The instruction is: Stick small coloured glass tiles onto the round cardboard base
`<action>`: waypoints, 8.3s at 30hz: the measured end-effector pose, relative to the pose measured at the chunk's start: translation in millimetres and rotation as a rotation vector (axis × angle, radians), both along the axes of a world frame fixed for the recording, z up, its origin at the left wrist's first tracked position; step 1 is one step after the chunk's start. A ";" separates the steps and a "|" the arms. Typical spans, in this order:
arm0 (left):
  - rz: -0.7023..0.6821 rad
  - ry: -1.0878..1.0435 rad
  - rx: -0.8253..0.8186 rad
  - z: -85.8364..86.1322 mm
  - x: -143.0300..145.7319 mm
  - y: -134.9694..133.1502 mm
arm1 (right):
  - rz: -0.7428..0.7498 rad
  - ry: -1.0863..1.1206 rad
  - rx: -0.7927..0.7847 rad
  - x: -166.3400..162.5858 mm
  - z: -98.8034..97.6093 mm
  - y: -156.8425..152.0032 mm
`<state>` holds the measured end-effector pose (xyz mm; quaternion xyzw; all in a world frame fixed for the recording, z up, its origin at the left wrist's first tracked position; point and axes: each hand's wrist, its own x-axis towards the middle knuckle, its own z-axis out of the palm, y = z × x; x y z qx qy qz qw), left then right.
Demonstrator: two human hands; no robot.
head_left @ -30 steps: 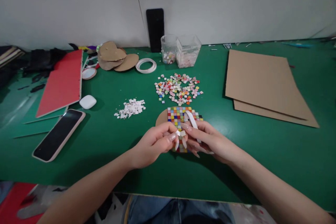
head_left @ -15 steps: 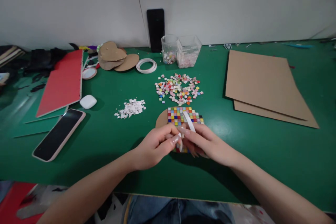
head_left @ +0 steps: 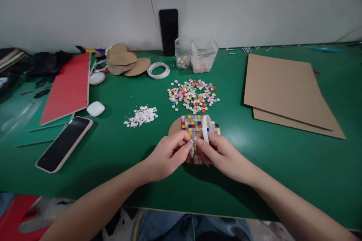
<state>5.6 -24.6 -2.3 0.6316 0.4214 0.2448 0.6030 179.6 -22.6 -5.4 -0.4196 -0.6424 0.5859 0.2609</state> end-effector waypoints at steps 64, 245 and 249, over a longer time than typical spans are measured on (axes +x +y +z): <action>0.300 1.207 0.253 17.1 -66.7 50.7 | -0.180 0.500 -0.360 0.1 -4.6 4.4; -0.161 0.221 -0.042 36.3 26.5 -48.0 | -0.086 -0.734 0.942 -6.0 -51.6 9.6; 0.034 0.083 -0.132 34.6 15.0 -25.9 | -0.084 -0.705 0.934 -4.9 -51.1 11.0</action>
